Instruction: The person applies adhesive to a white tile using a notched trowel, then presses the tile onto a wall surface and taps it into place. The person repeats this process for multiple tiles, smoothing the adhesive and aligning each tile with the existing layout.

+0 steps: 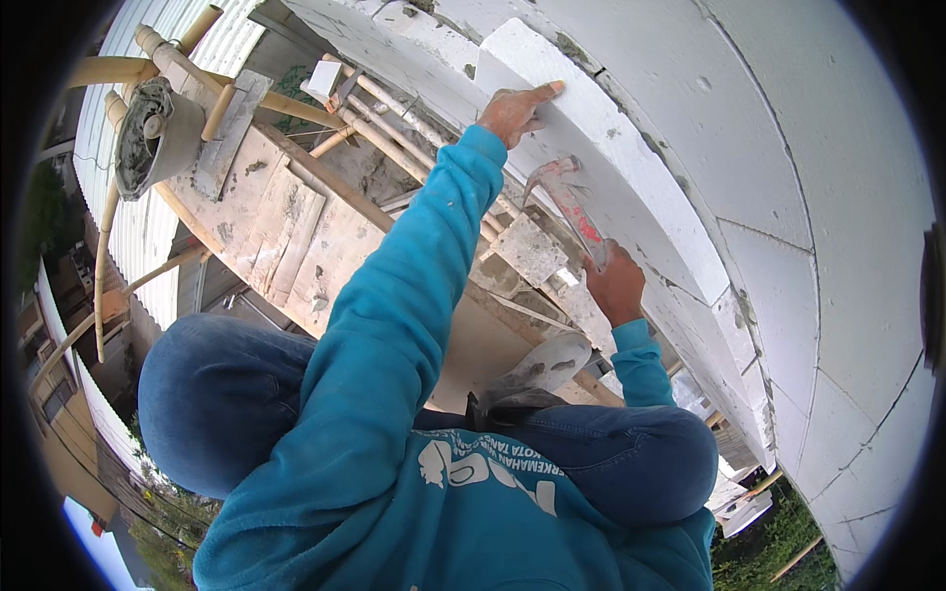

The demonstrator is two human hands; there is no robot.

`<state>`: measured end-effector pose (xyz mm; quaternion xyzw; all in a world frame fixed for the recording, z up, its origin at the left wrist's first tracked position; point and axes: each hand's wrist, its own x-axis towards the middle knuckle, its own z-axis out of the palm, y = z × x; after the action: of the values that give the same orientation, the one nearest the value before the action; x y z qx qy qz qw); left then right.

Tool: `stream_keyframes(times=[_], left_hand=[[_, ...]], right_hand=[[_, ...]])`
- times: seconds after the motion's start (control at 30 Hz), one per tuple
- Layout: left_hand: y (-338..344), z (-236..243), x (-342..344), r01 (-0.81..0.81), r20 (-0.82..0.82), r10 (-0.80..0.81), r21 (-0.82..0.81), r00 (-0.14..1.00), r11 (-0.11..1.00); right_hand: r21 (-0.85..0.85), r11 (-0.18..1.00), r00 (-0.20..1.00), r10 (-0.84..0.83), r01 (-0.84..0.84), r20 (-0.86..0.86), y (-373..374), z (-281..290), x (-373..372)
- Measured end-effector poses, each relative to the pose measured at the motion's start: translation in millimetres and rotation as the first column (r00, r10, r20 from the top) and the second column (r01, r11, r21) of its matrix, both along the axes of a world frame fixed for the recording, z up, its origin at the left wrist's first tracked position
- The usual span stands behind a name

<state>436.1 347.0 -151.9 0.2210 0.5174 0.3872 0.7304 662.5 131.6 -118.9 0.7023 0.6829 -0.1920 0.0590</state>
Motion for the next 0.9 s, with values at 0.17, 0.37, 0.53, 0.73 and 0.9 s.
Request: stream_keyframes(times=[0.17, 0.37, 0.53, 0.73, 0.9], left_hand=[[0.6, -6.4, -4.0, 0.030, 0.083, -0.032, 0.028, 0.996, 0.999], [-1.6, 3.3, 1.8, -0.019, 0.105, 0.019, -0.001, 0.994, 1.000], [0.2, -2.4, 12.3, -0.100, 0.072, 0.102, -0.032, 0.992, 0.995], [-3.4, 8.0, 12.0, -0.139, 0.109, 0.140, -0.016, 0.984, 0.990], [0.1, 2.5, 19.6, -0.165, 0.034, 0.167, -0.073, 0.985, 0.984]], right_hand=[[-0.043, 0.961, 0.958, 0.269, -0.274, -0.095, 0.1, 10.6, -23.6], [-0.109, 0.992, 0.996, 0.074, -0.068, 0.053, 43.9, 7.3, 16.0], [0.096, 0.992, 0.995, 0.081, -0.076, -0.050, 5.6, -19.7, -8.7], [-0.067, 0.968, 0.969, 0.240, -0.244, -0.058, 20.3, 11.7, 32.0], [-0.142, 0.986, 0.992, -0.102, 0.090, -0.079, 12.5, 21.9, 31.3]])
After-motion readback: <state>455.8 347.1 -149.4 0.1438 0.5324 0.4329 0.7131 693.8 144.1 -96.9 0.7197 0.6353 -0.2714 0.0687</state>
